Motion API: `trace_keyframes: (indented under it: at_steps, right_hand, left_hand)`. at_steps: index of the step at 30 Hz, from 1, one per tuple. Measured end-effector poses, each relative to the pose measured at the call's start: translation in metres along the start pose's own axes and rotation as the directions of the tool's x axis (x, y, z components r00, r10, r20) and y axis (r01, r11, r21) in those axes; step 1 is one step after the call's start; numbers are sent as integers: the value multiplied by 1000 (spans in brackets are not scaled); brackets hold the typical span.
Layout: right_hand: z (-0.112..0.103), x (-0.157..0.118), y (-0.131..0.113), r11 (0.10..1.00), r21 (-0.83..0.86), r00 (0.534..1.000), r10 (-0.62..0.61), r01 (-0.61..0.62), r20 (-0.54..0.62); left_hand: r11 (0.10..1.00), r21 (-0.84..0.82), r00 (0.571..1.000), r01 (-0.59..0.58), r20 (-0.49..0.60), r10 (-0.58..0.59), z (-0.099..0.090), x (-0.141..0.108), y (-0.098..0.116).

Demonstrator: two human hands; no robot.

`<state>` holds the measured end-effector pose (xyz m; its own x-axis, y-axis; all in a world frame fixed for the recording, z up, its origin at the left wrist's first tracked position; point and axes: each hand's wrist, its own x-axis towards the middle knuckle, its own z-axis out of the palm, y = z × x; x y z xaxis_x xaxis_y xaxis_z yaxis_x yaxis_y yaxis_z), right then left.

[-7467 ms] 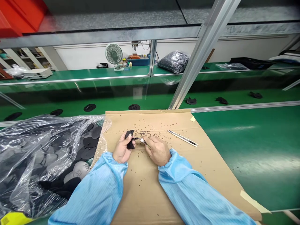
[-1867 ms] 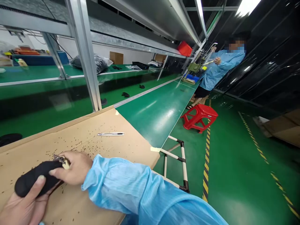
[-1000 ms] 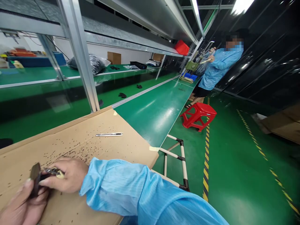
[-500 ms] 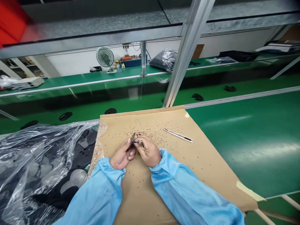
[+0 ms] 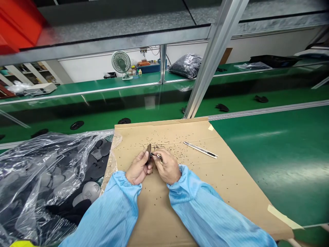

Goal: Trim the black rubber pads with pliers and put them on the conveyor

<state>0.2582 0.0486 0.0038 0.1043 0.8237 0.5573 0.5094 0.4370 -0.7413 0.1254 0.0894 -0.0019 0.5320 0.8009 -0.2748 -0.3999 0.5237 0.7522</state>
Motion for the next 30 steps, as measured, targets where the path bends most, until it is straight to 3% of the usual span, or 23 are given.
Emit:
trace_keyframes:
  at_steps: [3, 7, 9, 12, 16, 20, 25, 26, 28, 30]
  right_hand:
    - [3, 2, 0, 934, 250, 967, 250, -256, 54]
    - [3, 6, 6, 592, 576, 810, 530, -564, 249]
    - [2, 7, 7, 438, 656, 752, 576, -615, 320]
    - [0, 9, 7, 273, 731, 708, 591, -626, 386]
    - [1, 9, 8, 221, 767, 712, 584, -602, 390]
    - [3, 8, 9, 221, 772, 706, 602, -596, 373]
    - [3, 11, 6, 216, 765, 664, 666, -607, 339]
    - [2, 11, 5, 229, 759, 661, 675, -610, 328]
    - [1, 11, 3, 260, 745, 668, 674, -614, 316]
    - [-2, 11, 1, 302, 729, 705, 624, -615, 336]
  left_hand:
    - [968, 42, 965, -247, -83, 249, -5, 5, 0]
    - [774, 373, 815, -512, -75, 575, -16, 7, 2]
    - [632, 518, 734, -575, -13, 679, -19, 5, 1]
    - [459, 626, 642, -630, 87, 762, -18, 0, -2]
    - [301, 693, 579, -656, 206, 789, -14, -4, -3]
    - [251, 715, 563, -653, 236, 792, -12, -5, -1]
    - [280, 700, 578, -657, 228, 784, -12, -6, -4]
    - [321, 689, 598, -650, 204, 775, -12, -5, -5]
    - [486, 615, 676, -621, 105, 730, -12, -3, -5]
    - [728, 427, 803, -536, -10, 596, -12, 0, -3]
